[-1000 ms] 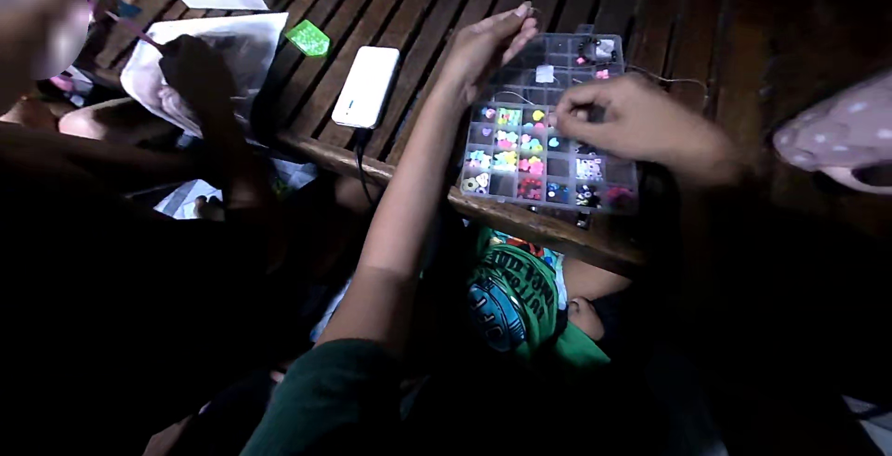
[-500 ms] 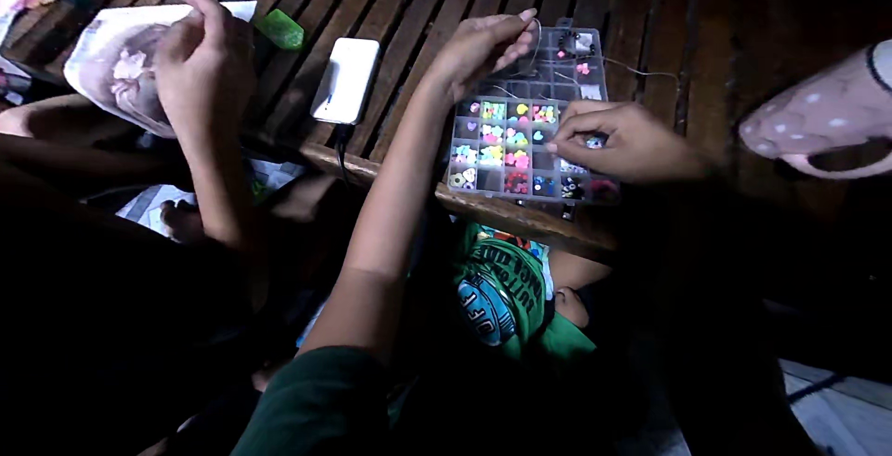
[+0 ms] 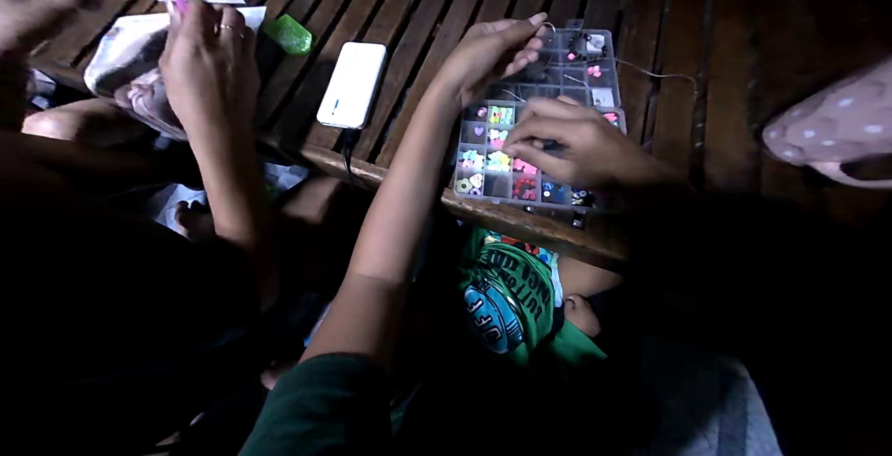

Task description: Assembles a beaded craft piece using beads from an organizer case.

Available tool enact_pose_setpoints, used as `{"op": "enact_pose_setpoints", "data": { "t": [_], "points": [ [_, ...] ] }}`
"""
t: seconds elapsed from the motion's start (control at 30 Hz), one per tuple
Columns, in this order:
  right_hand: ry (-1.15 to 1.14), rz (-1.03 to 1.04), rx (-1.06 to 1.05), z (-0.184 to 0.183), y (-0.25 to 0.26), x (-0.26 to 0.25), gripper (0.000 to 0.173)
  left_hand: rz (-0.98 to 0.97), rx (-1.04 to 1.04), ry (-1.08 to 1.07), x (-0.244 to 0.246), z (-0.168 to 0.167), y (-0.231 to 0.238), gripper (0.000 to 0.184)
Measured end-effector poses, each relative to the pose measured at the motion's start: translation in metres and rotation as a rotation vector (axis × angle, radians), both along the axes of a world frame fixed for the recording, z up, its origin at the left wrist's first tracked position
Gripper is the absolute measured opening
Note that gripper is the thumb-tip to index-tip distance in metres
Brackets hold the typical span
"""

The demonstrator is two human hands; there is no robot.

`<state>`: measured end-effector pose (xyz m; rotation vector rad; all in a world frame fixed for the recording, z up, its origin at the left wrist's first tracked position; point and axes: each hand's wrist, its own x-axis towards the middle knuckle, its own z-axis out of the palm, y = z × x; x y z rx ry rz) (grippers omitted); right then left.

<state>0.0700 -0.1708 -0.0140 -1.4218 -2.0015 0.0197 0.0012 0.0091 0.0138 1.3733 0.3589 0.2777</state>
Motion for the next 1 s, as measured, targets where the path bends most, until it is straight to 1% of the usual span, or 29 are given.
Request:
{"op": "enact_pose_setpoints", "data": {
  "t": [0.07,0.13,0.2,0.27,0.37,0.43,0.5,0.53,0.63,0.77,0.83,0.9,1.0],
  "points": [
    [0.005,-0.051,0.128,0.0,-0.006,-0.003,0.019,-0.006,0.033,0.018,-0.002,-0.001,-0.001,0.023],
    [-0.024,-0.108,0.148,0.006,-0.008,-0.001,0.02,-0.019,0.057,0.02,-0.001,-0.001,-0.002,0.023],
    [-0.058,-0.121,0.065,0.013,-0.011,0.007,0.023,-0.019,0.051,0.023,-0.001,-0.002,-0.003,0.023],
    [-0.021,-0.088,-0.053,0.018,-0.015,0.019,0.024,-0.018,0.044,0.031,-0.001,-0.002,-0.002,0.023],
    [0.093,-0.012,-0.193,0.02,-0.02,0.034,0.014,-0.009,0.027,0.027,0.0,-0.003,-0.001,0.023],
    [0.146,-0.018,-0.29,0.023,-0.023,0.038,0.01,-0.01,0.027,0.033,0.0,-0.003,-0.001,0.022],
    [0.149,-0.046,-0.359,0.025,-0.024,0.04,0.014,-0.007,0.022,0.034,0.001,-0.004,-0.001,0.022],
    [0.153,-0.063,-0.361,0.024,-0.024,0.042,0.018,-0.009,0.02,0.035,0.001,-0.004,-0.001,0.021],
    [0.157,-0.178,-0.232,0.022,-0.022,0.044,0.025,-0.053,0.042,0.033,-0.001,-0.005,0.0,0.02],
    [0.158,-0.407,0.01,0.017,-0.014,0.041,0.031,-0.197,0.111,0.024,-0.003,-0.004,-0.001,0.019],
    [0.162,-0.47,0.066,0.014,-0.011,0.04,0.035,-0.242,0.113,0.011,-0.004,-0.005,-0.002,0.019],
    [0.165,-0.501,0.091,0.01,-0.01,0.039,0.034,-0.25,0.105,0.005,-0.003,-0.006,-0.004,0.018],
    [0.2,-0.524,0.132,0.007,-0.009,0.039,0.024,-0.255,0.11,0.014,-0.002,-0.006,-0.009,0.017]
  ]
}}
